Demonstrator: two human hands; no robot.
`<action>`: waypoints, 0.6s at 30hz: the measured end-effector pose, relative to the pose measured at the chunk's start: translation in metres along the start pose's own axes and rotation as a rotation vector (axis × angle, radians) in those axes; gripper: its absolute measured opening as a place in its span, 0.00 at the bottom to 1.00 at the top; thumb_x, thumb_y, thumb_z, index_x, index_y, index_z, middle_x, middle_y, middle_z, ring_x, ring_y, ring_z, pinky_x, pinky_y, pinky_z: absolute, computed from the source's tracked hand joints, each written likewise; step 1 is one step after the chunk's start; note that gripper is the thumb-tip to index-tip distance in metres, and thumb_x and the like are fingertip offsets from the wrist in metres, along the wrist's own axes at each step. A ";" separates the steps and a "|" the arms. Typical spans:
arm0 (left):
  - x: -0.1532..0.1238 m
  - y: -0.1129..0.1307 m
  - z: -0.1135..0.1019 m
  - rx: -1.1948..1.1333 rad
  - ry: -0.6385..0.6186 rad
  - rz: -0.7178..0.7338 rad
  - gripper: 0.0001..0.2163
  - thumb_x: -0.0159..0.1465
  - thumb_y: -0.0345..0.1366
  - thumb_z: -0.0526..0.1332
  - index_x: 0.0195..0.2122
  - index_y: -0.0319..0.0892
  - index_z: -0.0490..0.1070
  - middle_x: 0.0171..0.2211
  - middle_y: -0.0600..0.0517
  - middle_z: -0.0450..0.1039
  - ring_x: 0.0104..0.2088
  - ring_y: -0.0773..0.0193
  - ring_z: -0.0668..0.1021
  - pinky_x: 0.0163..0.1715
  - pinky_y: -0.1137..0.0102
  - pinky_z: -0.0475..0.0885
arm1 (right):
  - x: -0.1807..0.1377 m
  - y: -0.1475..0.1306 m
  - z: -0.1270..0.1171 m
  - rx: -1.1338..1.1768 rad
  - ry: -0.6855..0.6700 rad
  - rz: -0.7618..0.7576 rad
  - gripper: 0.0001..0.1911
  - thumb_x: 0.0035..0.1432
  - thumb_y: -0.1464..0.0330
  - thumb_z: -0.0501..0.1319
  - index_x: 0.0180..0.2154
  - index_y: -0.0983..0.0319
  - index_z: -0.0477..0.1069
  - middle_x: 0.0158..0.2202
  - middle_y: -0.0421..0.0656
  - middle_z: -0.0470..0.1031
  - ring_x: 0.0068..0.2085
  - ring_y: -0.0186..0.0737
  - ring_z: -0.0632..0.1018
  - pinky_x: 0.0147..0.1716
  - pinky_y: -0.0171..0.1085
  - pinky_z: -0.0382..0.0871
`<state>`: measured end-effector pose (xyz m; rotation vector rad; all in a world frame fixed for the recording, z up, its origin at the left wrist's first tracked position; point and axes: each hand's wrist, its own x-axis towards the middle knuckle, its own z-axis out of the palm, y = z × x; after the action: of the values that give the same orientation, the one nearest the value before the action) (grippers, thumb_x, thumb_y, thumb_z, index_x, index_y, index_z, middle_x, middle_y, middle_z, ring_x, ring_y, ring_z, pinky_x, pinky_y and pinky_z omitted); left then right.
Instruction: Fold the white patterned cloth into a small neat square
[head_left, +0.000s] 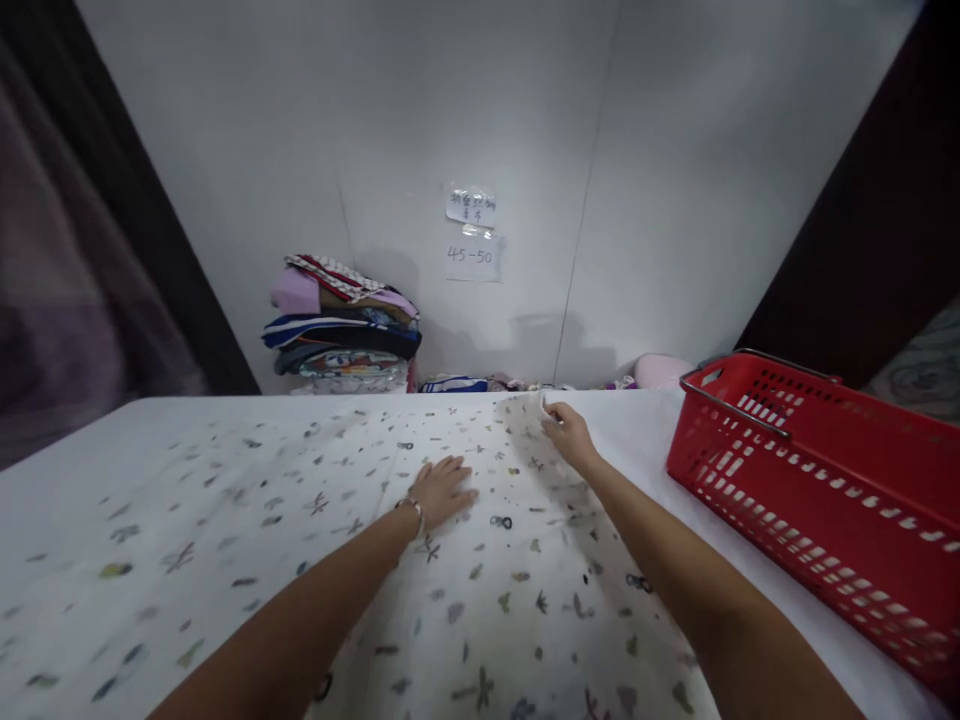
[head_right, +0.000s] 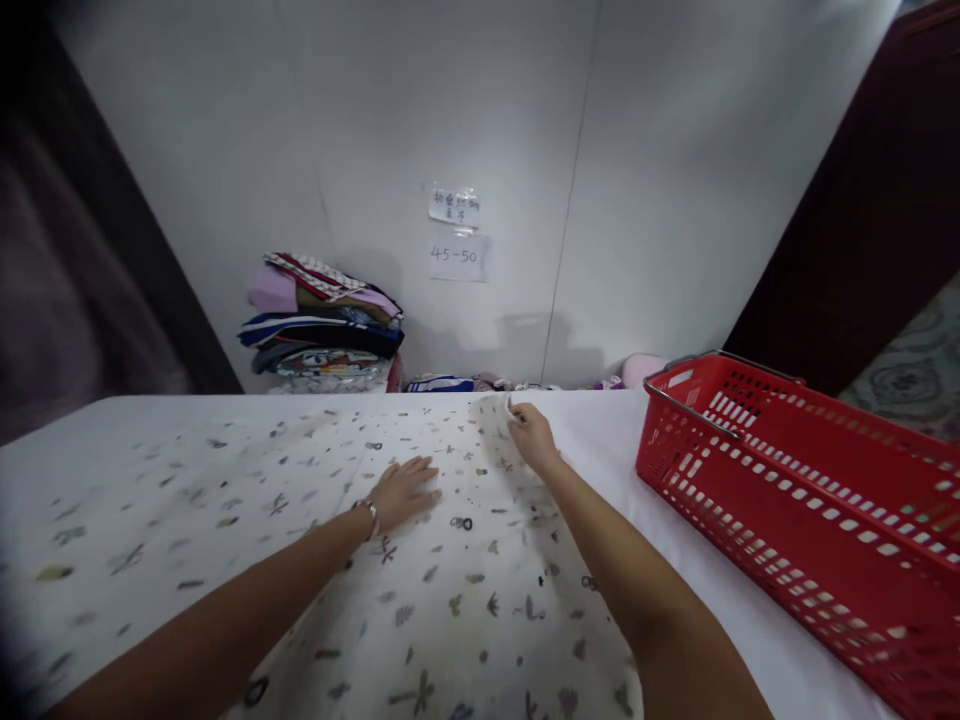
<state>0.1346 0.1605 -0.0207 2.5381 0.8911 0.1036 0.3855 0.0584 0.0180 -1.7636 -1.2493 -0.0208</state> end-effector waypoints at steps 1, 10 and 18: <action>-0.004 0.010 -0.003 -0.110 0.034 -0.035 0.23 0.59 0.51 0.55 0.51 0.44 0.70 0.61 0.45 0.59 0.62 0.50 0.59 0.62 0.53 0.47 | -0.015 -0.013 0.001 0.015 -0.035 -0.119 0.08 0.49 0.72 0.54 0.33 0.60 0.68 0.34 0.40 0.71 0.36 0.38 0.71 0.39 0.36 0.66; -0.105 0.094 0.025 -1.798 0.191 -0.503 0.24 0.62 0.54 0.53 0.43 0.36 0.70 0.35 0.43 0.76 0.32 0.62 0.78 0.35 0.69 0.73 | -0.153 -0.082 0.016 0.020 -0.416 -0.512 0.14 0.57 0.73 0.52 0.44 0.60 0.68 0.42 0.47 0.72 0.45 0.42 0.71 0.44 0.40 0.66; -0.140 0.095 0.041 -1.906 0.241 -0.719 0.10 0.65 0.35 0.52 0.37 0.34 0.68 0.29 0.44 0.75 0.30 0.62 0.79 0.37 0.67 0.76 | -0.175 -0.086 0.030 0.118 -0.562 -0.149 0.18 0.57 0.66 0.55 0.50 0.60 0.65 0.36 0.42 0.74 0.35 0.39 0.73 0.37 0.38 0.67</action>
<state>0.0874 -0.0065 -0.0060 0.4234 0.9259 0.6410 0.2239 -0.0447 -0.0275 -1.6214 -1.7398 0.4823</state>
